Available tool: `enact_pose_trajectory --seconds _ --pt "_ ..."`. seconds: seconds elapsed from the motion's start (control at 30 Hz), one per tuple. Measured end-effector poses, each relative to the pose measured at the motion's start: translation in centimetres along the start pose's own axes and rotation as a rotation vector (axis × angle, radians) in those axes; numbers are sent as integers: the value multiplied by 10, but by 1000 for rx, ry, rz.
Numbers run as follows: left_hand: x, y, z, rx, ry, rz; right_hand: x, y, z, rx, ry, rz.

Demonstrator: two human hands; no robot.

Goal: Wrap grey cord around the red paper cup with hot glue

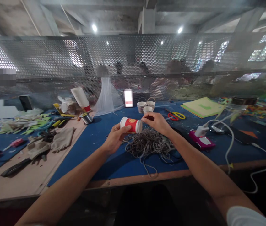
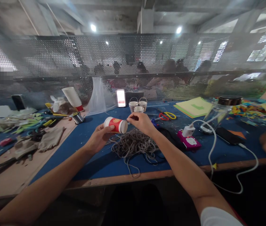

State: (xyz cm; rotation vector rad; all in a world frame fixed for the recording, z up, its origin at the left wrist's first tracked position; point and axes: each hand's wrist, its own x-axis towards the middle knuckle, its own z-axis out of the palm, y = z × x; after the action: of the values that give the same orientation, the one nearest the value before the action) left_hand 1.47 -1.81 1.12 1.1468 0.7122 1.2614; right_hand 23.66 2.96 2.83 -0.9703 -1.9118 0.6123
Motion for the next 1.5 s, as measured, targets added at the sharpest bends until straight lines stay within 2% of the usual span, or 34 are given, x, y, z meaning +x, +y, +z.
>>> enact_pose_trajectory --seconds 0.43,0.63,0.83,0.93,1.07,1.17,1.33,1.5 --pt "1 -3 -3 -51 -14 -16 0 7 1 9 -9 5" --pt "2 0 -2 -59 -6 -19 0 9 3 47 -40 64" --pt "3 1 -2 -65 4 17 -2 6 4 -4 138 -53" --pt "4 1 -2 -69 7 35 -4 4 7 30 86 3" --pt "5 0 -4 -60 0 56 -5 5 12 174 -70 39" --pt "6 -2 -5 -44 -11 66 -5 10 16 225 -91 27" --pt "7 -5 -7 -32 -8 57 -7 10 18 133 -24 -28" --pt "5 0 -5 -47 22 13 -11 3 16 -94 72 -201"
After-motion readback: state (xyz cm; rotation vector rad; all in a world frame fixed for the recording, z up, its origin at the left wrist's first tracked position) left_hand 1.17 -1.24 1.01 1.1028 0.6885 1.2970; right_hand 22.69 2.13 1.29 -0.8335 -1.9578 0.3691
